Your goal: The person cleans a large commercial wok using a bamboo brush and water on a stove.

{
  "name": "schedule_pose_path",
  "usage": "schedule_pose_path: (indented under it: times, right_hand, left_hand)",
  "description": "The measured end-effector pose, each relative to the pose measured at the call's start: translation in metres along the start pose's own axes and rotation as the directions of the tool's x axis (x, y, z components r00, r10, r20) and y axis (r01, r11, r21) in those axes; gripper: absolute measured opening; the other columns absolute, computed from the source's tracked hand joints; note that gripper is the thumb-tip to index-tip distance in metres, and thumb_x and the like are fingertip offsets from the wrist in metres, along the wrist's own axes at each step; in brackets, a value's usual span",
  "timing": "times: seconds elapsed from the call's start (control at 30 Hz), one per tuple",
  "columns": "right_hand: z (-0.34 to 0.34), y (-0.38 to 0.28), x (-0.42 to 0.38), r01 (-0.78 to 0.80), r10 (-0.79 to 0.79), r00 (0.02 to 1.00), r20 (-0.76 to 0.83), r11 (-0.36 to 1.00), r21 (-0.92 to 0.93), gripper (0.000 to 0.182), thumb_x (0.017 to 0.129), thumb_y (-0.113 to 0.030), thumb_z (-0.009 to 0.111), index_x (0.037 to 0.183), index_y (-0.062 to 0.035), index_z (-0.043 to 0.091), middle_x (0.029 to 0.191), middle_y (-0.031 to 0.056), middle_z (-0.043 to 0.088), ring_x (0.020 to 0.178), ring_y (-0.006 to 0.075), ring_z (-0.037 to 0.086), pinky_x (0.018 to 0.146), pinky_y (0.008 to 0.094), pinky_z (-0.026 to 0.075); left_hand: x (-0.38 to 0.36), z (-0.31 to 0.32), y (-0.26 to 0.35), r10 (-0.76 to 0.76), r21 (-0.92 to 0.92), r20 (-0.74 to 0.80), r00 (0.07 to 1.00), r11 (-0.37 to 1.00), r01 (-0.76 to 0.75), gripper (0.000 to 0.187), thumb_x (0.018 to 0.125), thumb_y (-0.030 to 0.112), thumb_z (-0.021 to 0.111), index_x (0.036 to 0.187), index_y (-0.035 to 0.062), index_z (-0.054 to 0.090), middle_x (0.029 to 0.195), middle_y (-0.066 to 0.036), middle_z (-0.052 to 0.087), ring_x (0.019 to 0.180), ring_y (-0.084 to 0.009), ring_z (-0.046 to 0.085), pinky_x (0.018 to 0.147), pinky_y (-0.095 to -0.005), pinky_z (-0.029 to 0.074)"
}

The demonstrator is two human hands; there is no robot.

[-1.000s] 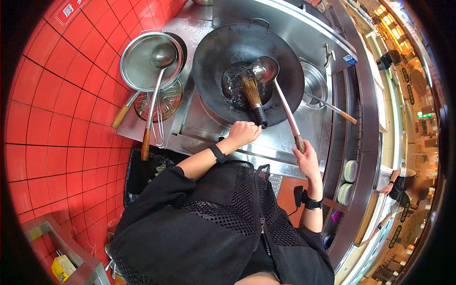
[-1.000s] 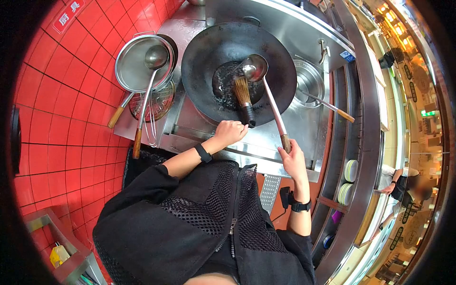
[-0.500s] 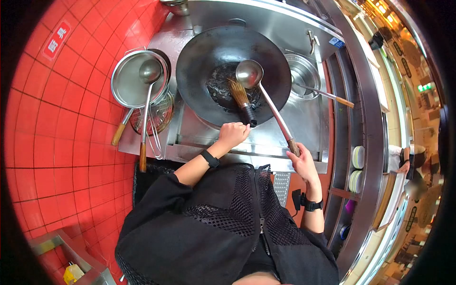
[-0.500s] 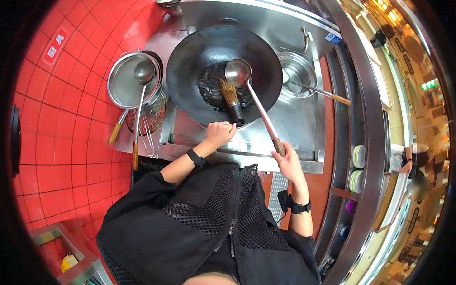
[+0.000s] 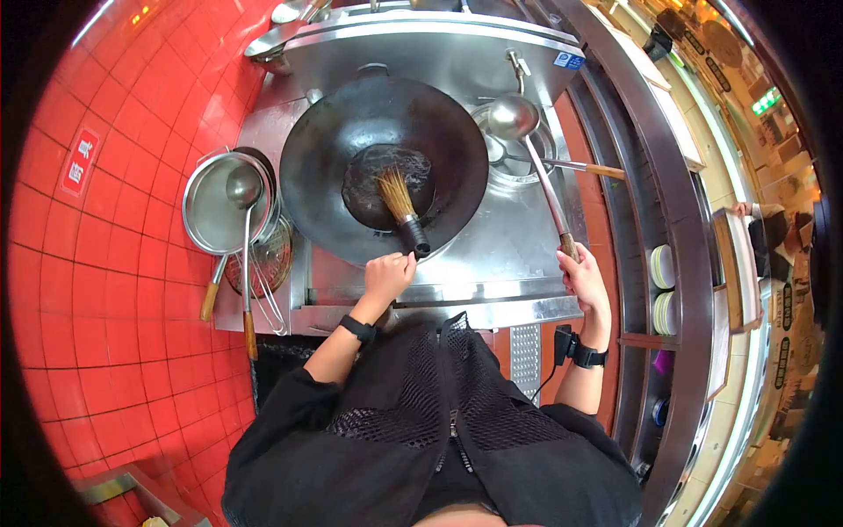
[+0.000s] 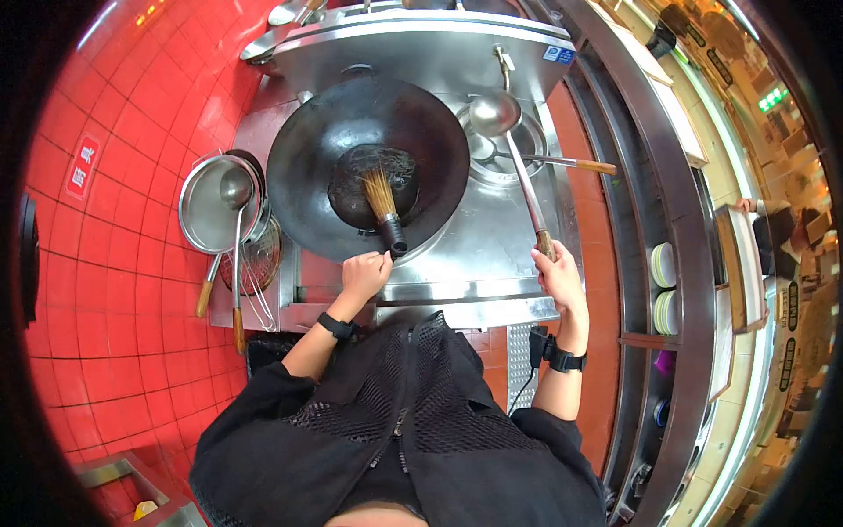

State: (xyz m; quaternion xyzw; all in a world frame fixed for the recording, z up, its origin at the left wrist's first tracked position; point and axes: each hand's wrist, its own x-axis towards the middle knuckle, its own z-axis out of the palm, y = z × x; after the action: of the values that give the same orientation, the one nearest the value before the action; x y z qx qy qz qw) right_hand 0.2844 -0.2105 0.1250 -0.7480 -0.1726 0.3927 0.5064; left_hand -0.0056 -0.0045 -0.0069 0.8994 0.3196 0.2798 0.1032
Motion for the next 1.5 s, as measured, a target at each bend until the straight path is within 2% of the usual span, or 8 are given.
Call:
schedule_pose_path:
  times: [0.2, 0.33, 0.53, 0.63, 0.7, 0.9, 1.33, 1.5]
  right_hand:
    - [-0.012, 0.089, 0.115, -0.057, 0.047, 0.996, -0.082, 0.99, -0.132, 0.022, 0.084, -0.017, 0.062, 0.096, -0.0013, 0.054, 0.063, 0.0, 0.049, 0.045, 0.0089, 0.046, 0.038, 0.0255, 0.036]
    - [-0.009, 0.11, 0.163, -0.057, 0.048, 0.996, -0.07, 0.989, -0.136, 0.025, 0.083, -0.02, 0.064, 0.094, 0.0002, 0.057, 0.062, 0.0041, 0.054, 0.046, 0.0137, 0.052, 0.041, 0.0291, 0.041]
    - [0.011, 0.109, 0.207, -0.005, -0.054, 0.987, -0.152, 0.931, -0.366, 0.033, 0.08, -0.025, 0.065, 0.094, 0.005, 0.06, 0.068, 0.0156, 0.063, 0.053, 0.0239, 0.063, 0.045, 0.0371, 0.047]
    - [0.02, 0.112, 0.222, -0.035, -0.012, 0.99, -0.14, 0.945, -0.326, 0.026, 0.082, -0.022, 0.064, 0.085, 0.0035, 0.059, 0.062, 0.0108, 0.059, 0.048, 0.0203, 0.058, 0.04, 0.0349, 0.043]
    - [0.021, 0.108, 0.224, -0.081, 0.081, 0.997, 0.019, 0.996, -0.024, 0.02, 0.085, -0.019, 0.061, 0.08, -0.0008, 0.054, 0.06, 0.0044, 0.052, 0.043, 0.0143, 0.048, 0.035, 0.0301, 0.036]
    - [0.031, 0.093, 0.229, -0.22, 0.209, 0.973, 0.103, 0.97, 0.107, 0.019, 0.089, -0.02, 0.058, 0.082, -0.0045, 0.048, 0.063, -0.0005, 0.045, 0.043, 0.0078, 0.038, 0.034, 0.0247, 0.028]
    - [0.048, 0.099, 0.236, -0.358, 0.29, 0.925, 0.245, 0.882, 0.307, 0.024, 0.093, -0.032, 0.053, 0.078, -0.0131, 0.051, 0.061, -0.0062, 0.046, 0.045, 0.0042, 0.039, 0.037, 0.0197, 0.03]
    - [0.043, 0.099, 0.241, -0.401, 0.318, 0.906, 0.281, 0.857, 0.323, 0.028, 0.093, -0.035, 0.056, 0.077, -0.0123, 0.054, 0.062, -0.0045, 0.051, 0.047, 0.0057, 0.045, 0.039, 0.0225, 0.039]
  left_hand:
    - [0.005, 0.0, 0.001, -0.018, 0.022, 0.02, 1.0, 1.0, 0.017, 0.035, 0.082, 0.022, 0.06, 0.051, 0.0066, 0.057, 0.054, -0.009, 0.057, 0.046, -0.0292, 0.057, 0.044, -0.0402, 0.046]
    - [0.004, 0.004, 0.002, -0.039, 0.056, 0.01, 0.999, 0.998, 0.039, 0.034, 0.083, 0.021, 0.059, 0.052, 0.0064, 0.058, 0.054, -0.008, 0.057, 0.046, -0.0288, 0.057, 0.044, -0.0398, 0.046]
    - [0.008, 0.0, 0.008, -0.052, 0.052, 0.011, 0.999, 0.997, 0.051, 0.034, 0.083, 0.019, 0.058, 0.052, 0.0049, 0.057, 0.053, -0.009, 0.054, 0.046, -0.0294, 0.055, 0.044, -0.0406, 0.043]
    - [0.007, 0.001, 0.006, -0.049, 0.053, -0.006, 0.999, 0.997, 0.05, 0.034, 0.083, 0.019, 0.059, 0.052, 0.0055, 0.057, 0.053, -0.008, 0.054, 0.045, -0.0287, 0.055, 0.043, -0.0402, 0.043]
    - [0.006, 0.002, 0.005, -0.05, 0.046, -0.013, 0.999, 0.998, 0.051, 0.034, 0.083, 0.019, 0.059, 0.052, 0.0057, 0.057, 0.053, -0.008, 0.054, 0.045, -0.0285, 0.055, 0.043, -0.0401, 0.043]
    - [0.006, 0.001, 0.006, -0.065, 0.06, -0.007, 0.998, 0.996, 0.066, 0.034, 0.083, 0.019, 0.059, 0.052, 0.0056, 0.057, 0.054, -0.009, 0.055, 0.046, -0.0284, 0.055, 0.043, -0.0395, 0.043]
    - [0.006, 0.001, 0.006, -0.044, 0.061, 0.011, 0.999, 0.997, 0.043, 0.033, 0.082, 0.02, 0.059, 0.052, 0.0054, 0.059, 0.054, -0.008, 0.056, 0.046, -0.0288, 0.057, 0.044, -0.0394, 0.045]
    - [0.006, 0.002, 0.004, -0.033, 0.042, 0.01, 0.999, 0.999, 0.033, 0.033, 0.083, 0.02, 0.059, 0.053, 0.005, 0.059, 0.054, -0.009, 0.057, 0.046, -0.0287, 0.057, 0.044, -0.0398, 0.046]
